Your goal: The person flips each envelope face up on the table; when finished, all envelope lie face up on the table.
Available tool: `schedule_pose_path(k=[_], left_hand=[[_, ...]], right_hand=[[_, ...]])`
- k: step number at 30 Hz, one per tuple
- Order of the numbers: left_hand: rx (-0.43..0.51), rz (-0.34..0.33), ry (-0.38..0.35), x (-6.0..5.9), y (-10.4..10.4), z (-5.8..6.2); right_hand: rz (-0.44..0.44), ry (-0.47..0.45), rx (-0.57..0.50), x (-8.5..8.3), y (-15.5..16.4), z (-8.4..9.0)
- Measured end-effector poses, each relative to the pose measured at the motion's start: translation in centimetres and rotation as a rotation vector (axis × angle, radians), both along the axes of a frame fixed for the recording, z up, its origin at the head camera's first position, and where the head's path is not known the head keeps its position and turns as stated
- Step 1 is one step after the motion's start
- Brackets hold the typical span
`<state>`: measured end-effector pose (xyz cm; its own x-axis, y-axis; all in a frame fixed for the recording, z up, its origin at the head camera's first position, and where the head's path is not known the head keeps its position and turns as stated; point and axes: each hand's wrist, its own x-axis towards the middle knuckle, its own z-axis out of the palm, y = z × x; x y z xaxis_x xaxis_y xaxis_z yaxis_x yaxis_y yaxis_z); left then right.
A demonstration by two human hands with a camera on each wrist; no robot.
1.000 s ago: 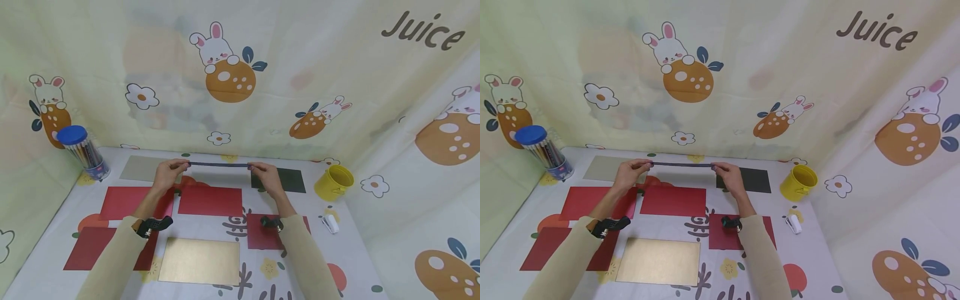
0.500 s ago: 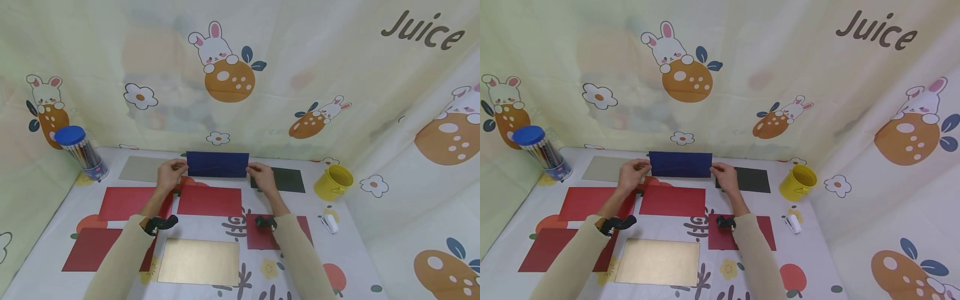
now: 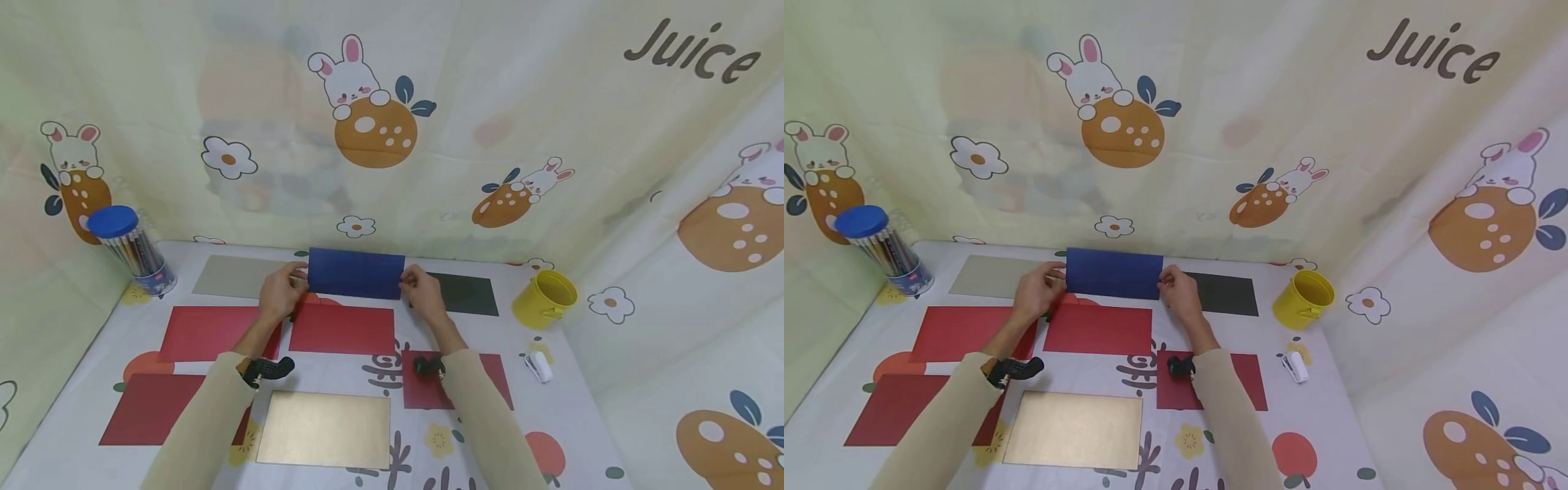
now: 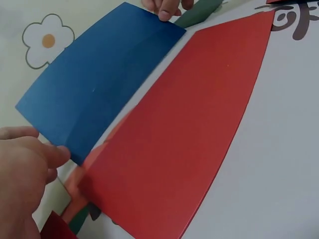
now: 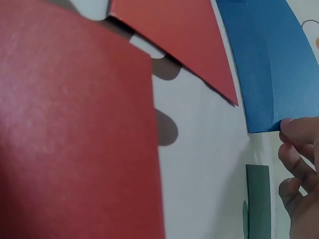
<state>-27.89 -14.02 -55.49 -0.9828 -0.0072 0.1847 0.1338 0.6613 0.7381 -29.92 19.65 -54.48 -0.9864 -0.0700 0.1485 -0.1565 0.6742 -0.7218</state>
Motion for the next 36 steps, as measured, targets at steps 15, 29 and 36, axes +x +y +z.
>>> schedule_pose_path(k=[15,29,36], left_hand=[[-0.170,-0.022,-0.038,-0.25,0.08,0.12],[-0.234,-0.028,-0.043,-0.18,-0.08,-0.29],[-0.233,-0.010,-0.034,0.18,-0.12,-0.49]], right_hand=[[0.080,-0.048,0.243,0.02,-0.31,-0.32],[0.109,-0.045,0.295,0.24,-0.34,-0.59],[0.091,-0.055,0.308,0.29,-0.49,-0.87]])
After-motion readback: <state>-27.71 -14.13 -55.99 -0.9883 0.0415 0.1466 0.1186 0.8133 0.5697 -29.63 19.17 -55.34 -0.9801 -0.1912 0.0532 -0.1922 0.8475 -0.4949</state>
